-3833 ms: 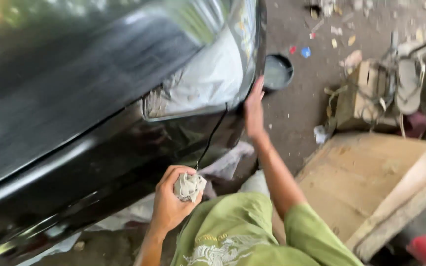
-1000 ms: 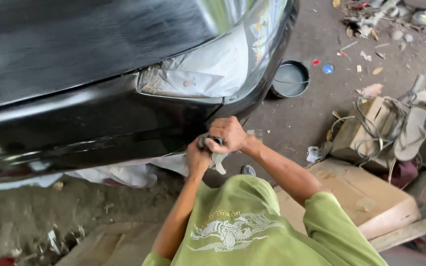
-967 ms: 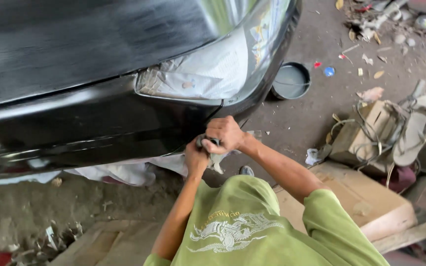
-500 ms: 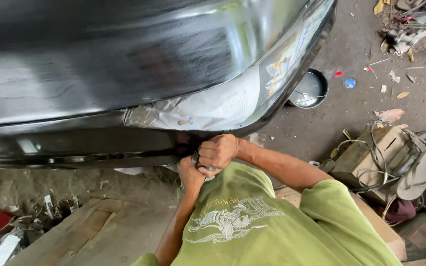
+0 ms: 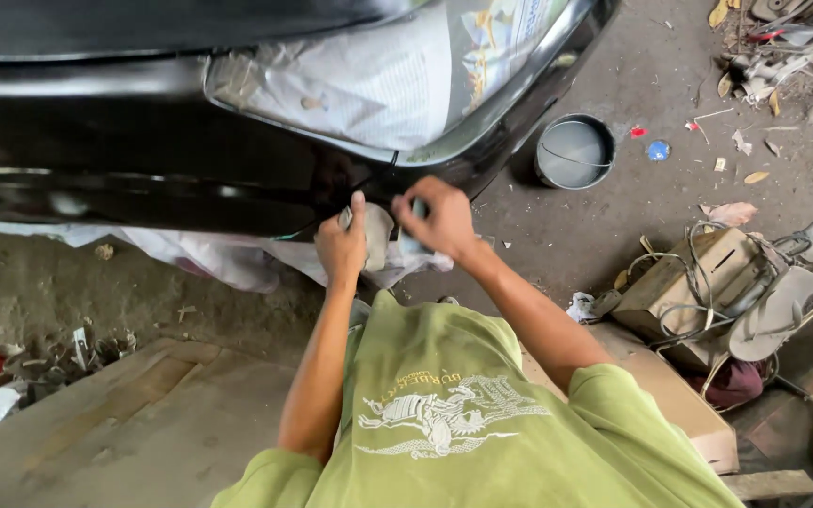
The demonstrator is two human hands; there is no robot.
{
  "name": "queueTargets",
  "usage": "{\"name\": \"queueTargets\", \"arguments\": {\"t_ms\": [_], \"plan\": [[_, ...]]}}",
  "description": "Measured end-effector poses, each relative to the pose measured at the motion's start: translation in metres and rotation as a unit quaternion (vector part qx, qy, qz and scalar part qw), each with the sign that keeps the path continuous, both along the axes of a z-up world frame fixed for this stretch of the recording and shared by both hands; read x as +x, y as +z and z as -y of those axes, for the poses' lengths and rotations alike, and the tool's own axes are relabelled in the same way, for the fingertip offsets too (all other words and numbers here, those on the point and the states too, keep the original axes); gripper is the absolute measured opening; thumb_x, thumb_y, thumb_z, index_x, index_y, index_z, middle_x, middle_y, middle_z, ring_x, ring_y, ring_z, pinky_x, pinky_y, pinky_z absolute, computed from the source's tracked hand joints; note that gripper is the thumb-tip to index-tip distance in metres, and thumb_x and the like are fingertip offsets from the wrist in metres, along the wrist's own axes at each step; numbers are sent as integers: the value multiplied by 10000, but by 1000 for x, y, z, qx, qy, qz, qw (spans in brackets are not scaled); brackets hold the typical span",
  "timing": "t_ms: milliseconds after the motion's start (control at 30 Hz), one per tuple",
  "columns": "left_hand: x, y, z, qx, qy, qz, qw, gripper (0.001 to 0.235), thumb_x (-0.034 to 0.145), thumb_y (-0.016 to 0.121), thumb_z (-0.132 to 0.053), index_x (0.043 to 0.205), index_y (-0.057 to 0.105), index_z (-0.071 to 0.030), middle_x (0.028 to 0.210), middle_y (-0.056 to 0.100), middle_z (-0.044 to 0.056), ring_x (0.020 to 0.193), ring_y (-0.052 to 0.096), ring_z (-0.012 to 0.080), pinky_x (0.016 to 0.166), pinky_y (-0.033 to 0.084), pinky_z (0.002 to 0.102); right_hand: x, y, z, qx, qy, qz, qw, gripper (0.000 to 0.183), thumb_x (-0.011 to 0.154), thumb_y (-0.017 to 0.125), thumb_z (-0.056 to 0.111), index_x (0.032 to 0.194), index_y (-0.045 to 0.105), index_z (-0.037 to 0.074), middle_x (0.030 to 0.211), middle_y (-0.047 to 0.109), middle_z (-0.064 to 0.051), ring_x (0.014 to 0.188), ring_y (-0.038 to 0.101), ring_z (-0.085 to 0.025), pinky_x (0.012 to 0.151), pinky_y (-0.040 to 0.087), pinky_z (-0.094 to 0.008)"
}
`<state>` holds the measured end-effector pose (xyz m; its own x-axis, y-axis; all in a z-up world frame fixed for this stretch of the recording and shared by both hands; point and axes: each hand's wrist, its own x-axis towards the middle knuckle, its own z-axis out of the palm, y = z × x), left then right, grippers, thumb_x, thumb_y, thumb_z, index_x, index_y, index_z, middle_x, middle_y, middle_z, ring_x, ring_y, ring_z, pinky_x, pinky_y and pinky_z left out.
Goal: The person scrubs the front bumper and headlight area of a black car using a sponge and a cloth. They repeatedly dip the sponge into a bucket of water and wipe the car's surface, focusing on the lower front section.
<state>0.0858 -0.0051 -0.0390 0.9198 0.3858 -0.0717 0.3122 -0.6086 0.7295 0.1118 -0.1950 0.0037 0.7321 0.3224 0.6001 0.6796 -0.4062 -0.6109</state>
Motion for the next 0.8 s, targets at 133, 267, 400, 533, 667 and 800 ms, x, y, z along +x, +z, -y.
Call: {"name": "queueTargets", "arguments": {"t_ms": [133, 267, 400, 533, 667, 800], "plan": [[-4, 23, 14, 19, 46, 18, 999, 629, 945, 592, -635, 823, 758, -40, 729, 706, 204, 738, 687, 421, 673, 509, 493, 13, 18, -2, 60, -157, -290, 942, 423, 913, 744, 417, 804, 728, 9, 590, 607, -170, 506, 562, -336, 540, 467, -421], [2, 14, 20, -55, 53, 39, 996, 613, 916, 630, -629, 843, 753, -32, 730, 719, 176, 723, 700, 363, 696, 520, 457, 18, 29, -3, 11, -202, -320, 925, 581, 897, 731, 543, 709, 711, -6, 511, 554, -174, 466, 532, -357, 517, 463, -416], [11, -15, 17, -286, 88, 19, 954, 605, 921, 742, -563, 965, 725, 40, 870, 721, 139, 806, 661, 237, 769, 523, 395, 25, 38, -7, -3, -223, -365, 904, 624, 833, 733, 596, 678, 712, -8, 519, 594, -171, 500, 626, -318, 548, 499, -406], [20, -1, 20, -491, 141, 0, 860, 631, 794, 848, -437, 1182, 680, 31, 1124, 728, 112, 962, 700, 192, 826, 563, 345, 35, 36, -8, 6, -250, -409, 878, 582, 738, 759, 544, 636, 693, -25, 543, 640, -189, 531, 668, -340, 593, 537, -426], [22, 19, 23, -567, 161, -27, 807, 659, 727, 878, -361, 1192, 657, 50, 1115, 722, 150, 910, 723, 225, 783, 596, 380, 39, 33, -13, 7, -274, -387, 881, 597, 704, 782, 527, 621, 656, -51, 574, 646, -217, 577, 682, -358, 627, 556, -435], [29, 23, 23, -586, 192, -24, 787, 609, 704, 884, -282, 1142, 630, 57, 1059, 721, 167, 889, 728, 254, 764, 609, 407, 41, 46, -17, -2, -283, -427, 859, 609, 694, 757, 506, 608, 634, -85, 586, 649, -245, 570, 678, -381, 642, 552, -451]]}}
